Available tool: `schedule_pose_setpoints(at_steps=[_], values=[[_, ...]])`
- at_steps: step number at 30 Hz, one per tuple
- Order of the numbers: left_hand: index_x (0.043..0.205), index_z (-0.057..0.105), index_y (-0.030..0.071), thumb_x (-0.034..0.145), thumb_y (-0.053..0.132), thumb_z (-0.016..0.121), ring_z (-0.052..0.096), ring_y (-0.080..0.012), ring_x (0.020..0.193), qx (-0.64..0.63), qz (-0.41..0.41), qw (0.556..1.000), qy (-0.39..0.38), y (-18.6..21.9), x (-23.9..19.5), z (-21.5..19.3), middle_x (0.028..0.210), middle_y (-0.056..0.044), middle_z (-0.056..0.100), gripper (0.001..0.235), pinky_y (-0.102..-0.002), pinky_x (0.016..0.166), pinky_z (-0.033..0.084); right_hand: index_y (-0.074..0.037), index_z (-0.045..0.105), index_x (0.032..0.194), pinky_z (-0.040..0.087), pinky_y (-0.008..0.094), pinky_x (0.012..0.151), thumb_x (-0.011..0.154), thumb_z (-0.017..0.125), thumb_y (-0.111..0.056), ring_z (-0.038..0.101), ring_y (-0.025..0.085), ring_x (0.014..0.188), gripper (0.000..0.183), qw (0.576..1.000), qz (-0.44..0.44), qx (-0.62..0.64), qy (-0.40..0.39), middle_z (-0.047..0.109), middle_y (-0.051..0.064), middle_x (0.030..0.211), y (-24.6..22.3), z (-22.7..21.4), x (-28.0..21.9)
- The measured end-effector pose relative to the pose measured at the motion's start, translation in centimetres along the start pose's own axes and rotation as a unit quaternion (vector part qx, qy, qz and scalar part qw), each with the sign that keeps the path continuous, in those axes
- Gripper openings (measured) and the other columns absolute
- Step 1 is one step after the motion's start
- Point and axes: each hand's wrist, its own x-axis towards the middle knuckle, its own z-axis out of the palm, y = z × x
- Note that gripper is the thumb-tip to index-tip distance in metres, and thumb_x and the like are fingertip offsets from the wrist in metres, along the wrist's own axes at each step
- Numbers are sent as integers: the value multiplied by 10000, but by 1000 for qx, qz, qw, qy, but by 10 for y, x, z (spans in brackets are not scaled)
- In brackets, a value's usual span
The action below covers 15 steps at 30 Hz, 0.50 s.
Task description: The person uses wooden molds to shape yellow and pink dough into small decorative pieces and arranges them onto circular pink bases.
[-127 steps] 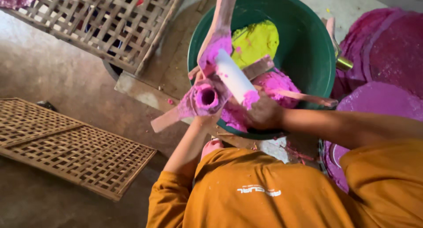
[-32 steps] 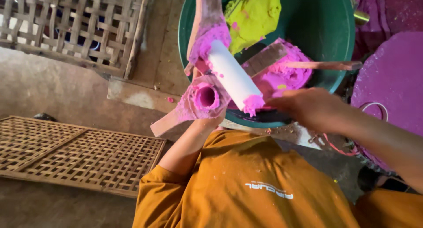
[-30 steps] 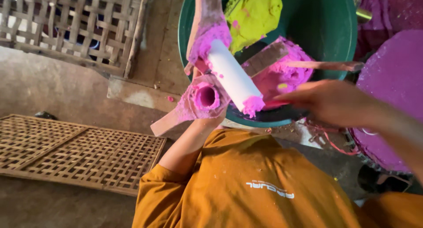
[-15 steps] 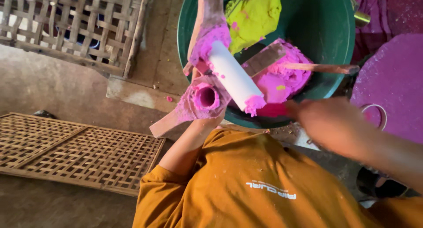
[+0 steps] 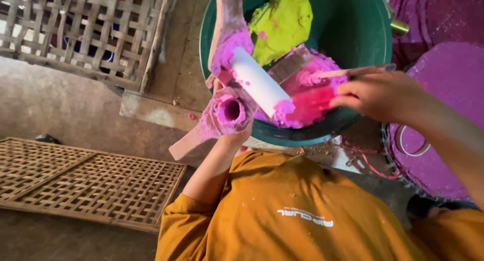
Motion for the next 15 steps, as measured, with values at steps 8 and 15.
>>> schedule_pose_setpoints(at_steps=[8, 15], values=[[1000, 651, 42, 941, -8, 607, 629, -249, 828, 48, -15, 998, -22, -19, -5, 0, 910, -94, 646, 89, -384, 678, 485, -311, 778, 995, 563, 429, 773, 984, 529, -390, 734, 240, 949, 261, 997, 26, -65, -30, 753, -19, 966, -15, 22, 15], [997, 649, 44, 940, -10, 607, 625, -248, 827, 91, 19, 995, -27, -20, 2, 0, 907, -93, 643, 89, -384, 676, 478, -329, 733, 1196, 558, 398, 733, 960, 585, -464, 722, 284, 818, 310, 958, 246, -124, -85, 724, 86, 896, 99, -22, -94]])
